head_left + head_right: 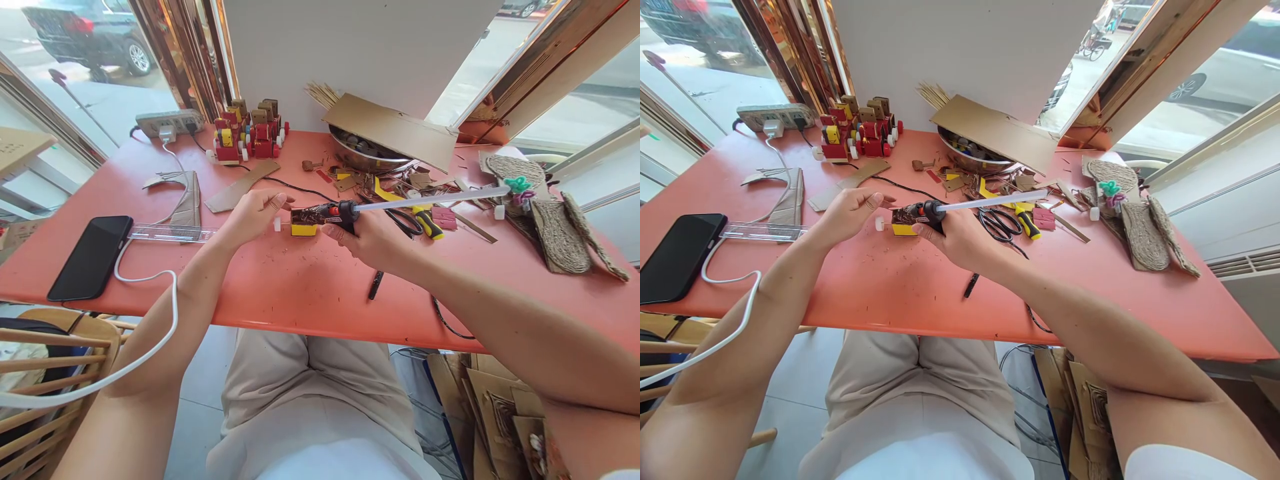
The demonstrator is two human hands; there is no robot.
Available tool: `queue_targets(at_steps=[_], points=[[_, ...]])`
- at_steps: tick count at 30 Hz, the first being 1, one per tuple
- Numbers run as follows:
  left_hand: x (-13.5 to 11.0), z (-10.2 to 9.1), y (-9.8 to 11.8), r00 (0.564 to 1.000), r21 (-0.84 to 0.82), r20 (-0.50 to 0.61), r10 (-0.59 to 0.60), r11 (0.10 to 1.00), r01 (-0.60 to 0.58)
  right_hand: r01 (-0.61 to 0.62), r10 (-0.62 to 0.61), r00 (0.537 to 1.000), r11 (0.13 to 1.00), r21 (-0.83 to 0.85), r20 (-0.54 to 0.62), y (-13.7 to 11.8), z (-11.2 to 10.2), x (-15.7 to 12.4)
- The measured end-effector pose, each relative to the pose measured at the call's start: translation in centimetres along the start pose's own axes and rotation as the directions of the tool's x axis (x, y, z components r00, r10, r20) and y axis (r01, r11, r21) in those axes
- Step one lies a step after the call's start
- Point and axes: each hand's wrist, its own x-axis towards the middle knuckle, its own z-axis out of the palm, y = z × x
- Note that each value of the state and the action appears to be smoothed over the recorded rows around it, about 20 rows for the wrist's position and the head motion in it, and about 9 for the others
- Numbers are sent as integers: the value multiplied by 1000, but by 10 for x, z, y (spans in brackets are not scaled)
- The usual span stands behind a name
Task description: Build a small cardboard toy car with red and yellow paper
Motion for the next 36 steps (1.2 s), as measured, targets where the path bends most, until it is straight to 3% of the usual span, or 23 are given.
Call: queue_targets(at_steps=[13,18,28,32,36], points=[[2,-1,0,1000,-19,5,-27,999,27,-33,36,999,981,-192,9,-11,1,4],[2,-1,1,999,-15,2,-42,999,42,-94,118,991,945,-312,60,-18,2,4],[1,-2,4,997,6,18,-68,998,68,-118,142,988,939,-322,53,-12,9,6],[0,-2,5,998,-3,13,-67,998,67,-72,96,994,944,-323,60,-11,11,6],[0,-1,4,998,-24,0,-60,998,60,-74,128,986,910,-409,107,-17,8,6]])
